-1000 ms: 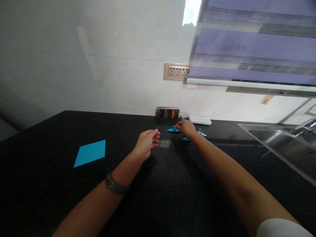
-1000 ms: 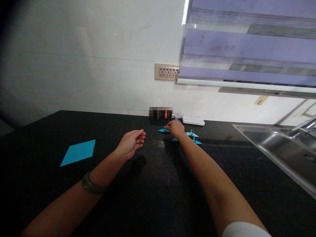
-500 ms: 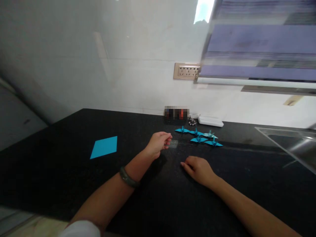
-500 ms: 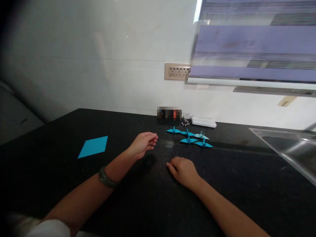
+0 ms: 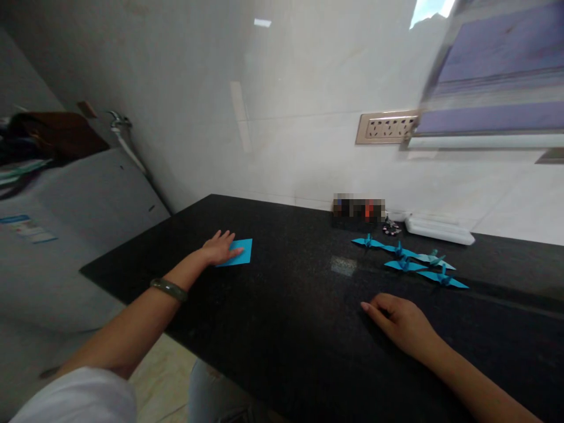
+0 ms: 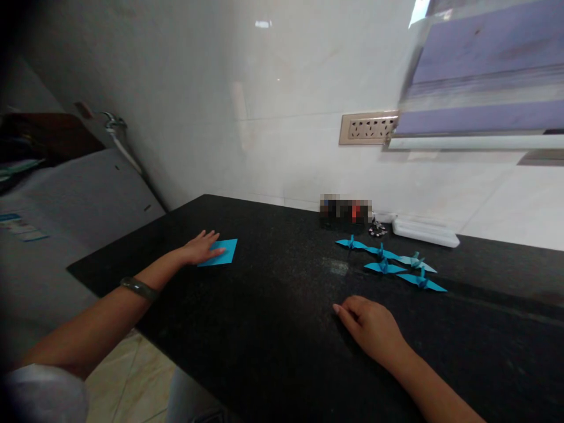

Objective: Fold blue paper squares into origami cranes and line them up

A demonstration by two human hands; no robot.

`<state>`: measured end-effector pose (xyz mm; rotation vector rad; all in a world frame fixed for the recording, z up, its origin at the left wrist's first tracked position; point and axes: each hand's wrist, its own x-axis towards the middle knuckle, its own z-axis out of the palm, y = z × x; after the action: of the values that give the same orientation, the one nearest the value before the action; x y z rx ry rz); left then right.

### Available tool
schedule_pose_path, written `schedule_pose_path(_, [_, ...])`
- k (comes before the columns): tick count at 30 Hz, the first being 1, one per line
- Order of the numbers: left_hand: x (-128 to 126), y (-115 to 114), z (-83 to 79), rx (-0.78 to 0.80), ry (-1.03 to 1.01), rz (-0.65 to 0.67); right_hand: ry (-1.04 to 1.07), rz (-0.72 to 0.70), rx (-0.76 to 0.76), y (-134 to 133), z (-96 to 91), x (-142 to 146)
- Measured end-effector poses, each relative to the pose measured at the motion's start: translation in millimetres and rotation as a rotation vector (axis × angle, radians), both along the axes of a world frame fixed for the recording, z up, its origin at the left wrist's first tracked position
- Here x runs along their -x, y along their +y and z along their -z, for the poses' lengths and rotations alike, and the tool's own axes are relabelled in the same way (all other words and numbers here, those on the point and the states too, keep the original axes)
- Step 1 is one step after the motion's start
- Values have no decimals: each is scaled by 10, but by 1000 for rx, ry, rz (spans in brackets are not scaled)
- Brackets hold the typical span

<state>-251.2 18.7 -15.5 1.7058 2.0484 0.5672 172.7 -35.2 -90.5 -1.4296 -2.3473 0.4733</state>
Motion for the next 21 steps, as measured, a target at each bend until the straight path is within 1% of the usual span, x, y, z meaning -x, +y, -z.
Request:
schedule_pose_path(1, [50, -91, 46, 52, 42, 16, 4, -3, 5, 5, 2, -1])
schedule_pose_path(3, [19, -289, 160, 132, 99, 72, 14, -5, 11, 12, 3, -1])
schedule_pose_path(4, [-57, -390, 214, 181, 174, 171, 18, -6, 12, 13, 3, 0])
schedule_pose_path(6, [-308, -576, 287, 249, 250, 373, 23, -8, 12, 14, -3, 5])
schedule_pose_path(9, [-846, -761, 293, 244, 277, 620, 33, 8, 18, 15, -13, 14])
schedule_pose_path(11, [-1240, -806, 263, 215, 308, 741, 60, 32, 22, 16, -21, 13])
schedule_pose_path(13, [-1614, -801, 244, 178, 333, 854, 98, 53, 11, 15, -33, 2])
schedule_pose_path(16, [-2075, -749, 265, 109, 358, 980, 142, 72, -18, -1, -79, -31])
schedule_pose_path(18, [-2285, -710, 305, 54, 384, 974, 109, 100, -39, -26, -130, -56])
schedule_pose_path(21, [-2428, -656, 368, -4, 410, 955, -31, 152, -73, -79, -201, -73])
